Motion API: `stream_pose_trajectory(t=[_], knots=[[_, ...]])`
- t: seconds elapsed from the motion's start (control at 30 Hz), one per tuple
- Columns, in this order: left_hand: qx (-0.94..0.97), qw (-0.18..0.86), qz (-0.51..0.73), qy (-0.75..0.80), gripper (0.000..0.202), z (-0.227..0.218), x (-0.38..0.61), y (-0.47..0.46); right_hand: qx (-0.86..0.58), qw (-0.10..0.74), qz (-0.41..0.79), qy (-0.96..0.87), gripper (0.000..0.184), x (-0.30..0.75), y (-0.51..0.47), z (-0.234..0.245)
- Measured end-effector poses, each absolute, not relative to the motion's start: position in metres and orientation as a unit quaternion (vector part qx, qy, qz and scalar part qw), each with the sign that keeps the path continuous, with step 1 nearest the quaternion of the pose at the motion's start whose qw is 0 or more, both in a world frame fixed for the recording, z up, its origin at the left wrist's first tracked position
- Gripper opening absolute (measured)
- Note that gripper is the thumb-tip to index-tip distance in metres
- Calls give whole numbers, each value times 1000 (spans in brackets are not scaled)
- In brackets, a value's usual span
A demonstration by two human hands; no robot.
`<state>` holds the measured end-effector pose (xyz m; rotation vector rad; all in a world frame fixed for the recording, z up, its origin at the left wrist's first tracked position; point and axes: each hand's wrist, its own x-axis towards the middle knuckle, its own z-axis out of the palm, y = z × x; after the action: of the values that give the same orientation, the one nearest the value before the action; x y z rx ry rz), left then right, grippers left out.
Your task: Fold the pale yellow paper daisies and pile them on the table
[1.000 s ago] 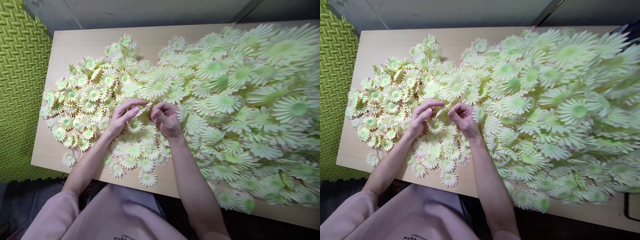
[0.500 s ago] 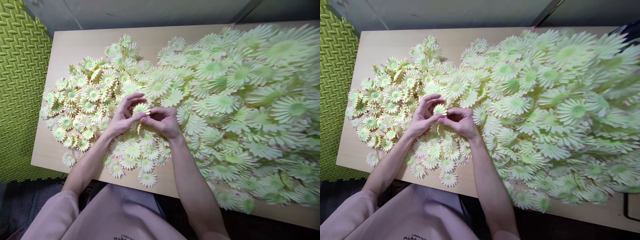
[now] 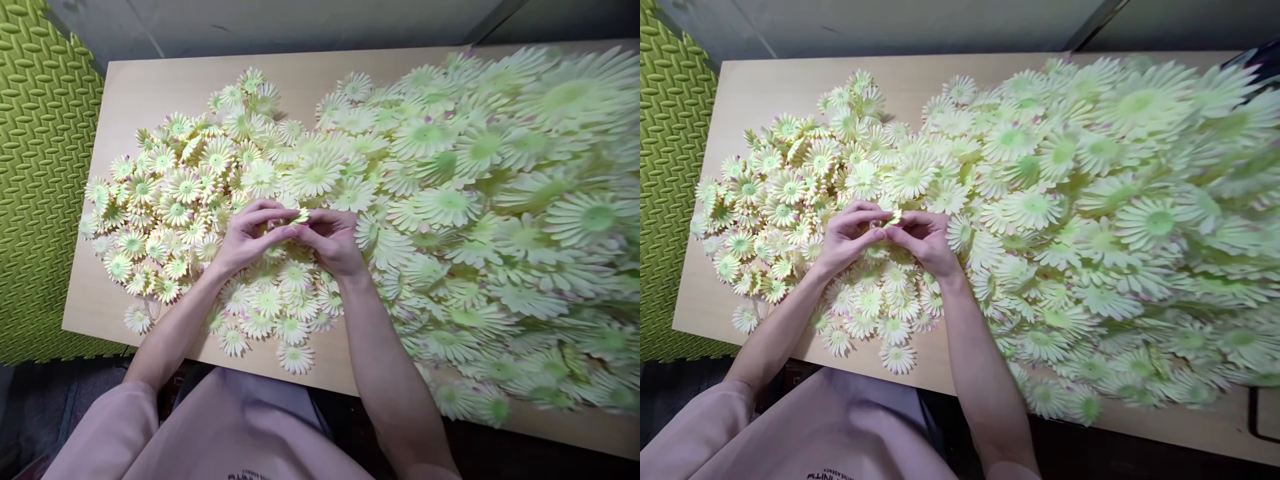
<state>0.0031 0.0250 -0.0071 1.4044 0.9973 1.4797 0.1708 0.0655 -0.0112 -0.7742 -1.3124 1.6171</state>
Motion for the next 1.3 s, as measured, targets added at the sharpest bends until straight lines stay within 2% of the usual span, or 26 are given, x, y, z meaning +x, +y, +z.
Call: stream_pose_trajectory(t=[0.33,0.6,0.73,0.83,1.03,1.3], knots=[[529,449,594,406,18,-12,2,28,-294,430,657,-545,11,174,66,-16],[513,462,584,427,16,-9,3,26,-335,421,647,-540,19,172,65,-15],[505,471,578,435,18,-5,2,25,-340,419,641,-546,20,172,65,-14],[503,468,571,449,27,-3,2,25,-336,420,645,-543,17,172,65,-14],[442,509,588,447,22,-5,6,24,-323,422,655,-537,17,171,65,-14],[425,487,599,473,18,-7,8,24,-335,422,635,-554,20,169,67,-12]])
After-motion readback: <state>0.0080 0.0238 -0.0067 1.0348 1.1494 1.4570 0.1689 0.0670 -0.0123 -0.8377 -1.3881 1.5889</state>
